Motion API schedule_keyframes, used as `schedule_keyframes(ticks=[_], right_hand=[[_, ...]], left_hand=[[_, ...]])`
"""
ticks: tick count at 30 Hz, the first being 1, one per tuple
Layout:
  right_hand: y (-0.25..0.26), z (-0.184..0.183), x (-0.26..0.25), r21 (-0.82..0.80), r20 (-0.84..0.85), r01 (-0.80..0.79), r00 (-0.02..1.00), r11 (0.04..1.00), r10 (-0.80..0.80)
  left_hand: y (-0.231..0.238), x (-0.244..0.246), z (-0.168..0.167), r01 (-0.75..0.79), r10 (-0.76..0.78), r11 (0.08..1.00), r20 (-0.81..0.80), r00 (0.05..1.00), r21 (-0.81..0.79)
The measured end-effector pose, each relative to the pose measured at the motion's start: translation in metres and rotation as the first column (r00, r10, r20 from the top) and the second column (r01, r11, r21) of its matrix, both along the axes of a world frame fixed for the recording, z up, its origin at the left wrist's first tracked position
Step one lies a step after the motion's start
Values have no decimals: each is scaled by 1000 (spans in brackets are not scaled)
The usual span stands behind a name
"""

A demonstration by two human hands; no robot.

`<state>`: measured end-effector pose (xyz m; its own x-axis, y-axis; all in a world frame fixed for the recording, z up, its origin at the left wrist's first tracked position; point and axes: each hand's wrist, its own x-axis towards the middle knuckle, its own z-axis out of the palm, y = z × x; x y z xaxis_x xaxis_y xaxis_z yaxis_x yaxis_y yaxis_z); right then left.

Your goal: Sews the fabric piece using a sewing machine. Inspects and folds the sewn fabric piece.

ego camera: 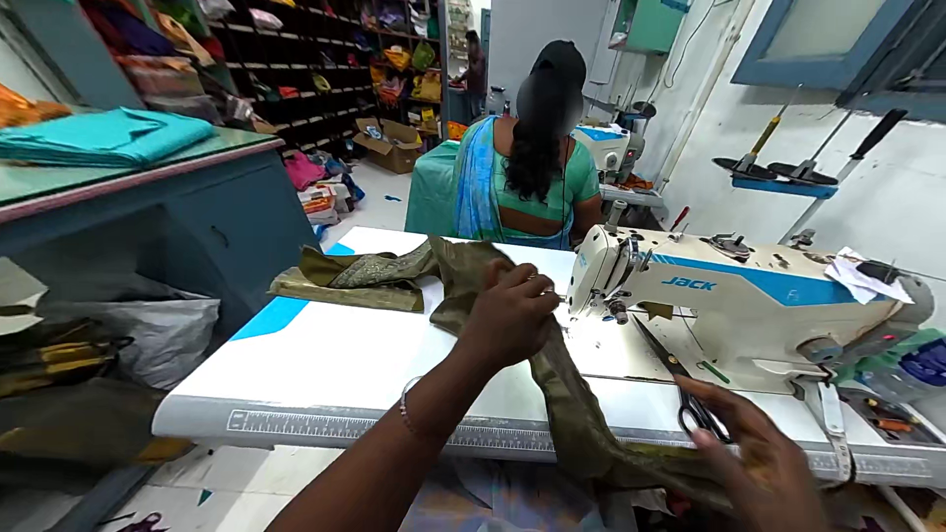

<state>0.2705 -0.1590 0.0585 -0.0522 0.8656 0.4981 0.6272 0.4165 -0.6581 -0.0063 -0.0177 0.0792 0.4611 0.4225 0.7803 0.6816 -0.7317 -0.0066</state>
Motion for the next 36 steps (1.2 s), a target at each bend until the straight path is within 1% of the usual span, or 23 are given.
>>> schedule_keyframes(ticks=[2,4,6,8,9,11,12,13,14,15,16,17,18,20,23,25,26,27,30,31,33,35,36], right_hand=[[22,5,-40,-152,35,29,999,988,-24],[47,9,-72,-394,104,40,995,918,1],[69,8,-88,-541,80,-17,994,841,71],[81,8,-88,-594,-163,-209,977,777,138],[82,13,-87,-576,-330,-322,932,751,146],[79,32,-84,-508,-548,-443,828,738,120],[78,43,-83,-469,-605,-467,789,750,113],[79,52,-82,-435,-640,-478,760,763,111],[81,61,-82,-407,-663,-489,739,772,119],[83,68,-82,-380,-679,-499,722,779,131],[87,74,-85,-358,-692,-508,708,783,143],[90,80,-88,-339,-697,-519,698,785,161],[94,84,-91,-325,-700,-534,691,781,181],[100,91,-99,-314,-709,-554,677,771,198],[108,100,-105,-316,-741,-582,644,750,188],[111,106,-102,-328,-742,-618,637,715,210],[112,109,-100,-341,-713,-624,659,703,239],[113,111,-98,-361,-679,-617,688,699,256],[113,117,-96,-409,-574,-588,760,698,304],[112,118,-95,-417,-541,-577,778,702,319],[111,119,-94,-411,-475,-529,819,743,321],[111,117,-93,-391,-439,-479,848,786,298],[112,115,-93,-382,-453,-482,841,789,294]], left_hand=[[-2,19,8,46,-45,999,-48,998,23],[-4,30,15,82,-82,997,-96,992,-3],[-16,27,20,104,-110,992,-88,990,-68],[-21,16,14,63,-58,992,44,997,-114],[-24,9,7,35,-7,988,181,983,-151],[-37,-8,-7,-36,156,963,444,883,-266],[-44,-17,-16,-60,249,928,494,833,-367],[-52,-27,-21,-39,340,839,467,816,-542],[-60,-36,-19,45,383,656,384,840,-753],[-66,-42,-16,137,352,452,317,881,-881],[-71,-45,-16,253,277,311,342,898,-916],[-75,-47,-19,403,192,229,447,874,-886],[-80,-48,-23,551,130,186,576,807,-814],[-83,-44,-21,753,153,187,776,612,-630],[-76,-44,6,815,214,317,874,437,-485],[-69,-50,25,772,273,388,863,425,-503],[-66,-53,32,769,305,387,857,415,-509],[-62,-57,37,797,329,351,861,387,-492],[-51,-61,38,906,409,134,855,318,-402],[-49,-58,37,902,452,116,831,325,-416],[-51,-55,41,847,469,213,811,349,-488],[-55,-62,51,829,408,336,863,300,-447],[-56,-67,58,836,374,368,888,267,-407]])
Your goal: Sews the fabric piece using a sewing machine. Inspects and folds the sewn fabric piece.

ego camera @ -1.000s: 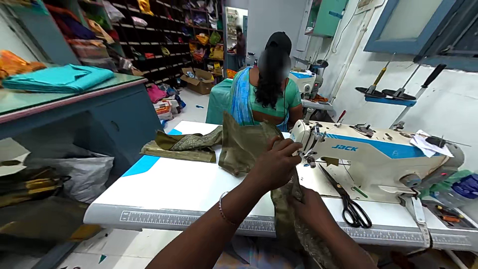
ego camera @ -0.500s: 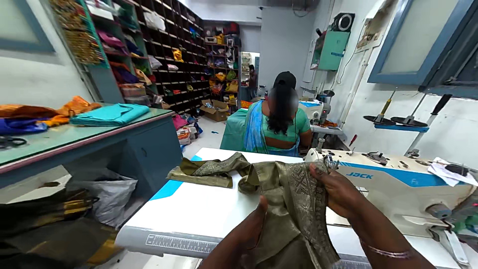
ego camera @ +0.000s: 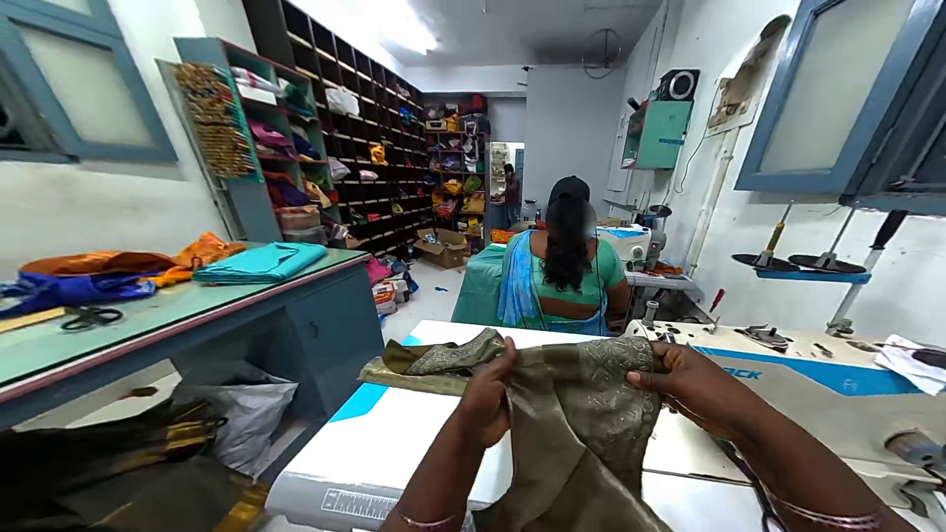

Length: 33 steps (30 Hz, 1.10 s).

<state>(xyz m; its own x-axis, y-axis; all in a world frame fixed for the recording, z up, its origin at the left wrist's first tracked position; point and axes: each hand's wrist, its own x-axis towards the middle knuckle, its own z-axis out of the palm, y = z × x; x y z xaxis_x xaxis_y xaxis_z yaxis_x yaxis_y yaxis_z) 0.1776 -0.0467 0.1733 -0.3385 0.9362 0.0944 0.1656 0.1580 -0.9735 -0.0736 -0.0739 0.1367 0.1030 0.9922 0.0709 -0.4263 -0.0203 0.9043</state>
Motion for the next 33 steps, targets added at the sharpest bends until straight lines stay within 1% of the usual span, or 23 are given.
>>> schedule_keyframes(ticks=[2,5,7,8,9,11,12,13,14,15,17,18,20,22,24,26,27,28,29,30,31,32,33], right_hand=[[1,-4,-2,2,-63,0,998,1000,0],[3,-5,-6,113,-122,110,988,987,-96],[6,-2,-6,185,-172,208,969,960,-177],[8,-2,-6,225,-192,254,958,941,-213],[8,-2,-7,278,-216,288,948,917,-232],[10,-4,-11,402,-265,301,942,865,-205],[11,-4,-13,448,-296,302,938,841,-180],[12,-2,-15,474,-316,292,937,831,-149],[13,2,-17,479,-336,285,933,830,-127],[12,8,-20,459,-349,300,927,836,-141],[8,22,-27,402,-354,361,909,842,-220],[6,27,-29,399,-340,353,914,846,-221],[2,35,-28,445,-291,236,951,864,-110],[-2,40,-24,484,-210,61,977,873,48],[-8,43,-21,424,-138,-81,978,902,153],[-11,44,-21,347,-96,-119,982,930,161],[-10,42,-21,346,-62,-110,988,932,139],[-8,40,-23,376,-34,-83,994,923,104],[-6,38,-24,428,-14,-41,999,903,52],[-3,36,-25,492,7,-4,1000,871,0],[-1,35,-26,556,33,20,998,831,-46],[0,36,-26,604,72,19,994,797,-78],[-1,37,-26,636,122,-2,988,771,-98]], left_hand=[[-1,-9,12,29,-29,998,-7,1000,59],[1,-20,24,151,-126,979,-172,977,139],[0,-21,34,130,-86,983,-305,949,127],[0,-22,38,119,-79,987,-326,942,104],[0,-24,40,130,-99,988,-304,948,84],[-3,-30,42,208,-193,975,-164,968,84],[-5,-31,42,245,-231,962,-114,966,121],[-7,-32,42,267,-251,948,-108,962,175],[-8,-32,41,263,-239,939,-127,963,221],[-10,-31,42,222,-190,943,-145,971,248],[-14,-26,49,86,-53,963,-133,990,257],[-16,-24,52,26,11,965,-136,991,261],[-20,-26,56,-32,92,948,-174,980,317],[-24,-32,58,-26,122,924,-228,966,383],[-27,-39,59,3,147,900,-309,940,436],[-30,-46,60,31,163,892,-386,908,451],[-31,-50,60,48,158,899,-427,891,434],[-32,-54,61,59,164,907,-477,863,417],[-33,-59,62,37,217,910,-550,807,413],[-35,-62,63,-26,334,897,-638,694,441],[-37,-64,65,-113,481,857,-703,524,503],[-39,-65,66,-198,611,789,-706,358,582],[-39,-63,66,-245,712,703,-661,237,668]])
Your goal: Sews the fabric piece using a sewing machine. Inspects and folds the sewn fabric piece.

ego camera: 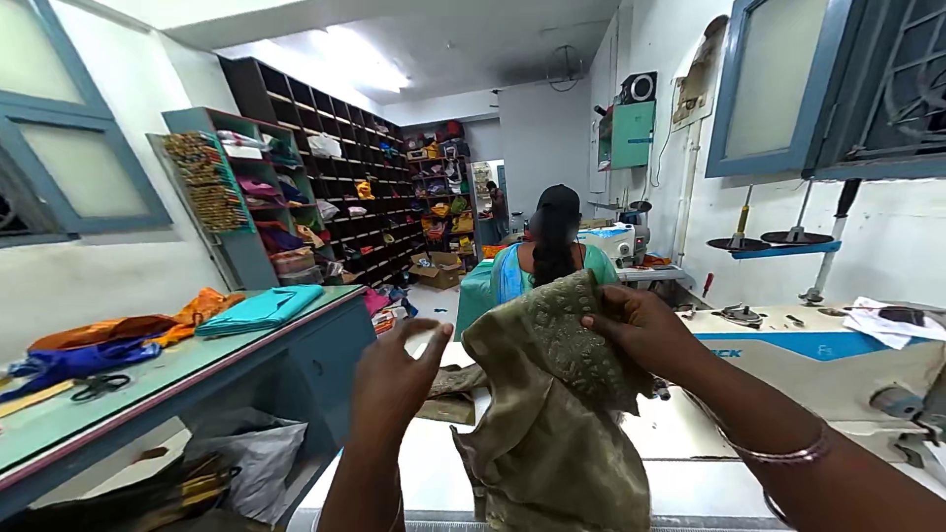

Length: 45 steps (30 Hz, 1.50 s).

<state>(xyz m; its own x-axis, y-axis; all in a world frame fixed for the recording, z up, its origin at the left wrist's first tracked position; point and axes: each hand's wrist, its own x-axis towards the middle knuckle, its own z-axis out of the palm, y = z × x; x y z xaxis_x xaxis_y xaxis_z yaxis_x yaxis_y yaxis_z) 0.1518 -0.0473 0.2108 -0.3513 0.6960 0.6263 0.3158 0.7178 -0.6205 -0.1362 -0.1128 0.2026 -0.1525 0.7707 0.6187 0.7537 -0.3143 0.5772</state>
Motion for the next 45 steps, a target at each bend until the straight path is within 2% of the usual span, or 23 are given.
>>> schedule_keyframes(ticks=[1,2,5,6,8,10,14,16,20,25,31,33,35,38,41,43,45], right_hand=[[0,2,-2,19,46,-7,999,1000,6],[0,3,-4,21,88,-33,996,999,31],[2,8,-15,-10,180,-151,972,988,151],[1,10,-19,-16,202,-163,966,986,163],[0,12,-21,-51,254,-146,955,988,154],[2,7,-17,-129,317,-118,936,985,154],[24,-31,7,-302,441,1,887,953,139],[33,-52,20,-325,383,21,917,945,111],[33,-82,29,-241,127,51,992,969,-20],[19,-91,16,-123,-151,123,978,985,-141],[2,-98,10,-53,-393,28,919,998,-47],[0,-98,12,-66,-382,37,922,997,-60],[-2,-95,13,-63,-352,58,933,996,-76],[-7,-91,15,-39,-399,77,913,996,-86],[-13,-87,15,-127,-545,71,828,989,-129],[-13,-86,16,-174,-610,76,774,982,-168],[-16,-84,15,-185,-611,95,769,978,-191]], left_hand=[[1,5,1,-32,35,997,-33,999,72],[4,12,3,22,-18,994,-46,999,103],[22,34,10,387,-387,922,-15,922,6],[30,40,9,444,-444,896,2,896,14],[38,49,11,479,-479,878,62,876,19],[34,50,18,489,-479,868,118,870,-84],[32,45,25,405,-374,889,171,912,-214],[35,37,22,389,-354,891,177,918,-236],[42,20,12,433,-358,870,304,883,-235],[46,6,-3,457,-385,873,339,858,-167],[25,-1,-19,438,-408,899,362,838,-2],[22,-2,-24,412,-403,911,255,879,20],[21,-3,-28,385,-386,922,54,921,27],[22,-8,-34,405,-390,908,-139,910,106],[19,-12,-37,461,-455,883,-87,886,86],[19,-18,-42,562,-564,825,17,826,52],[18,-23,-43,634,-628,774,138,766,2]])
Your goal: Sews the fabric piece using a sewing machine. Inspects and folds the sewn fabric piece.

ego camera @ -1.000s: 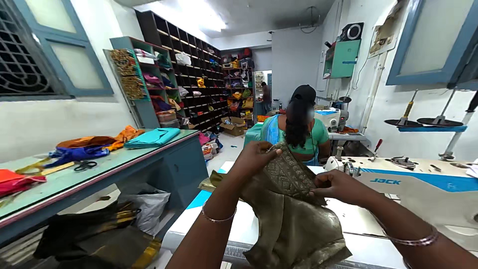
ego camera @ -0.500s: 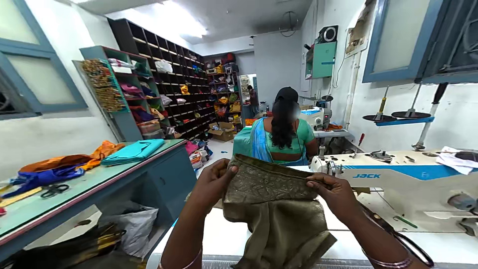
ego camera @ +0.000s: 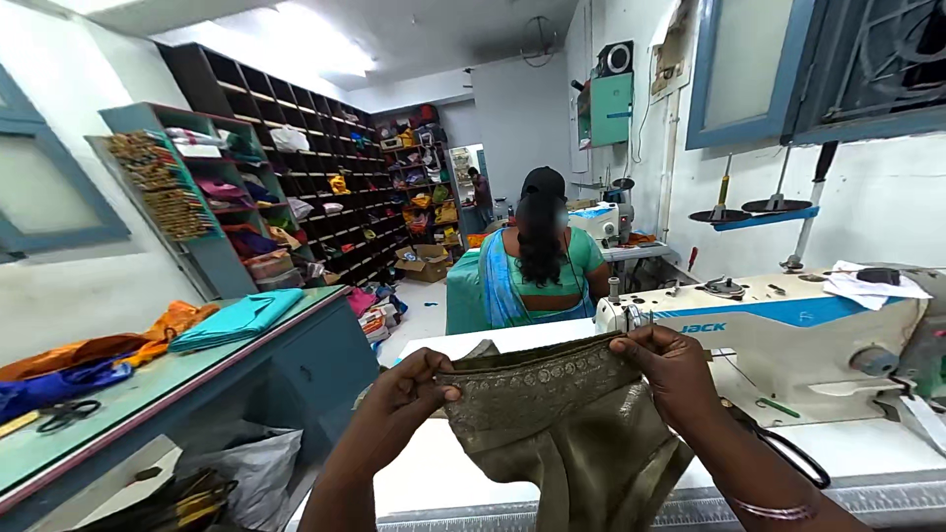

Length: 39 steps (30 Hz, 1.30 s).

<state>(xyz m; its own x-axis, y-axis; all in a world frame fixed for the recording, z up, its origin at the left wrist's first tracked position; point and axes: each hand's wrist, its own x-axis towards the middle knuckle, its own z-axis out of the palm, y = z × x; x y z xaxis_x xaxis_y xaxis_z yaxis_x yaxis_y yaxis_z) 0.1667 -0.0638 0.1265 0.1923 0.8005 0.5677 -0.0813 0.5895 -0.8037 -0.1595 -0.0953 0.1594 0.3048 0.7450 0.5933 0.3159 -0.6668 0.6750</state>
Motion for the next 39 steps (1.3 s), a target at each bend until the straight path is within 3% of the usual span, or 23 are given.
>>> schedule_keyframes(ticks=[1,4,5,9,13,16,21,25,30,32,34,37,39], right_hand=[[-3,2,-1,3,17,4,1000,1000,-4],[-14,11,-11,92,177,-32,984,995,15],[-17,12,-18,140,241,-68,970,988,33],[-24,18,-42,246,409,-124,912,961,13],[-20,23,-29,142,454,-260,874,955,171],[-16,15,-13,30,593,-355,759,934,270],[-16,-4,-3,-201,779,-331,517,922,355],[-9,-17,-5,-396,843,-298,256,868,473],[-9,-37,-28,-439,870,-220,136,871,473],[-6,-41,-33,-467,850,-176,180,866,495],[2,-46,-29,-424,845,-151,290,893,450],[16,-54,-15,-276,849,-132,432,952,305],[21,-61,-5,-87,783,-160,599,983,167]], left_hand=[[-2,-2,0,-33,33,999,-14,999,-29],[-12,11,8,-340,338,940,-222,914,31],[-16,24,10,-361,358,932,-250,899,37],[-18,90,-1,-258,299,943,-200,933,209],[-11,103,-14,-234,260,939,-76,963,252],[-12,103,-21,-281,324,892,-67,944,355],[-12,98,-21,-367,484,672,-7,875,644],[-11,81,-19,-279,445,548,8,896,789],[-18,63,-17,-191,442,463,-38,896,865],[-22,57,-14,-191,462,412,-24,887,891],[-27,50,-10,-215,500,362,6,866,907],[-36,33,-5,-283,575,310,58,816,908],[-42,22,-5,-346,614,288,105,782,893]])
